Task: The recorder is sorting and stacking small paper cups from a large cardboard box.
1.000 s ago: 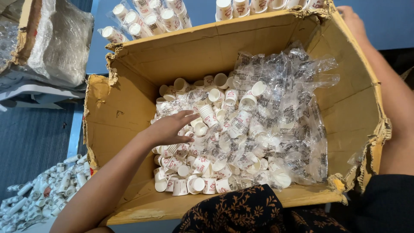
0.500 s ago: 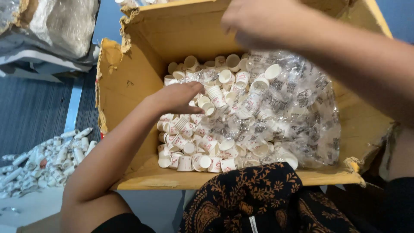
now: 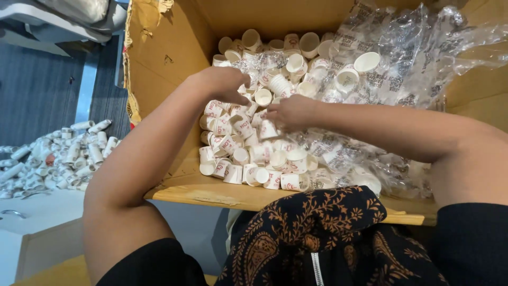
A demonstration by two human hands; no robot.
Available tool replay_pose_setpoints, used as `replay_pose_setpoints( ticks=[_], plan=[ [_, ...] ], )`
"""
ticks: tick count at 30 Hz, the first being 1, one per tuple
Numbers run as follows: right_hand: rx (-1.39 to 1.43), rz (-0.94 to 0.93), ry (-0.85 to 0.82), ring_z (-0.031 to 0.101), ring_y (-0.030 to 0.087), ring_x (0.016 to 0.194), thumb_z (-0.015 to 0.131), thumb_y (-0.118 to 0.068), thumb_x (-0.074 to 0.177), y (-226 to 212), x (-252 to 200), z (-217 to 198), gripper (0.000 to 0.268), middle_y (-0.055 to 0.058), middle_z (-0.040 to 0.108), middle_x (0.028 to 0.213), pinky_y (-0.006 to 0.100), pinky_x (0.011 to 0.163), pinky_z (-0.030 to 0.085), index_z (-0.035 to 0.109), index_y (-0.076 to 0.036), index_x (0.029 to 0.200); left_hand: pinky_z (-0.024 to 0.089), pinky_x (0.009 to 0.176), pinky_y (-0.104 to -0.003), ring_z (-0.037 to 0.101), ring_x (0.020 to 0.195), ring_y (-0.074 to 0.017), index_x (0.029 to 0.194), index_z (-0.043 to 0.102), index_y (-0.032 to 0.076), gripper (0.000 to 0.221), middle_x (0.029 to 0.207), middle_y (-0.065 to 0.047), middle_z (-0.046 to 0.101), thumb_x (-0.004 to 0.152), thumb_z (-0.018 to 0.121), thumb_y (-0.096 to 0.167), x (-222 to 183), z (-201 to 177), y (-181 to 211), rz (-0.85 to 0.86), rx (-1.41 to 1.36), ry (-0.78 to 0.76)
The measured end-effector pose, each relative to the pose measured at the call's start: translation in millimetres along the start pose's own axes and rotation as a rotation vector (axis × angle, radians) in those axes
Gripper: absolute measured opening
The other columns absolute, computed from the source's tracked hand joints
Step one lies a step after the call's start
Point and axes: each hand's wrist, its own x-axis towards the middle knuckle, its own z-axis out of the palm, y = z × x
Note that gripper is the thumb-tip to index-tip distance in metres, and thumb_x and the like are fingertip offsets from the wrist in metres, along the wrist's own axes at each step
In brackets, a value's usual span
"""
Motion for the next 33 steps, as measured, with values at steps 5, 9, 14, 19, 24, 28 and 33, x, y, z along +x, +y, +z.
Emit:
replay_pose_setpoints(
  ticks=[5,9,14,19,24,28,33],
  plan=[
    [-0.064,-0.104,0.331,0.071,0.027,0.099,0.066,-0.025,0.094,32.7,-2.6,-21.0,0.014,0.003,0.062,0.133,0.043,0.078,0.058,0.063,-0.015,0.104,0.05,0.098,-0.047,0.061,0.121,-0.0329,0.138,0.058,0.02,0.07,0.128,-0.012,0.067,0.081,0.075,0.056,-9.8,0.0,7.1,-0.008,-0.033,-0.024],
    [0.239,0.006,0.699,0.069,0.037,0.079,0.071,-0.033,0.079,29.7,-19.9,-53.5,0.039,0.022,0.066,0.107,0.049,0.067,0.055,0.066,-0.005,0.105,0.048,0.103,-0.047,0.061,0.125,-0.0317,0.146,0.054,0.023,0.073,0.132,-0.011,0.067,0.083,0.073,0.055,-10.7,-2.4,5.4,-0.091,0.005,-0.139],
    [0.47,0.255,0.254,0.072,0.035,0.083,0.053,-0.057,0.102,41.0,2.0,-13.3,0.047,0.018,0.074,0.085,0.05,0.078,0.055,0.069,-0.012,0.104,0.049,0.103,-0.047,0.06,0.126,-0.0323,0.147,0.052,0.02,0.077,0.136,-0.012,0.064,0.083,0.075,0.056,-2.5,-1.6,-2.1,-0.077,-0.004,-0.074],
    [0.296,0.057,0.319,0.072,0.033,0.087,0.055,-0.039,0.097,11.9,3.6,19.1,0.029,0.01,0.076,0.093,0.051,0.078,0.055,0.074,-0.02,0.109,0.048,0.103,-0.048,0.059,0.127,-0.032,0.146,0.053,0.019,0.078,0.137,-0.012,0.063,0.081,0.076,0.056,-8.1,-1.9,-0.3,-0.052,-0.036,-0.051],
    [0.252,0.229,0.364,0.07,0.032,0.085,0.07,-0.041,0.085,7.9,-0.2,-5.5,0.026,0.01,0.074,0.094,0.049,0.067,0.054,0.074,-0.02,0.102,0.049,0.101,-0.049,0.06,0.125,-0.0335,0.145,0.053,0.018,0.076,0.134,-0.013,0.065,0.083,0.075,0.054,-12.1,-4.8,2.2,-0.065,-0.018,-0.039],
    [0.055,0.194,0.424,0.072,0.027,0.088,0.07,-0.025,0.085,26.5,-0.9,-10.6,0.009,0.003,0.075,0.094,0.045,0.072,0.055,0.073,-0.017,0.088,0.049,0.1,-0.048,0.061,0.122,-0.0344,0.142,0.056,0.016,0.074,0.131,-0.014,0.065,0.081,0.078,0.052,-7.4,-0.8,-1.5,-0.013,-0.026,0.068],
    [0.112,0.35,0.433,0.07,0.028,0.084,0.082,-0.052,0.08,22.9,-27.5,-62.4,0.047,0.01,0.072,0.083,0.046,0.07,0.053,0.069,-0.006,0.084,0.052,0.094,-0.048,0.066,0.111,-0.0368,0.137,0.061,0.012,0.065,0.123,-0.017,0.069,0.083,0.077,0.046,-9.0,-3.4,-6.5,0.018,-0.034,0.245]
  ],
)
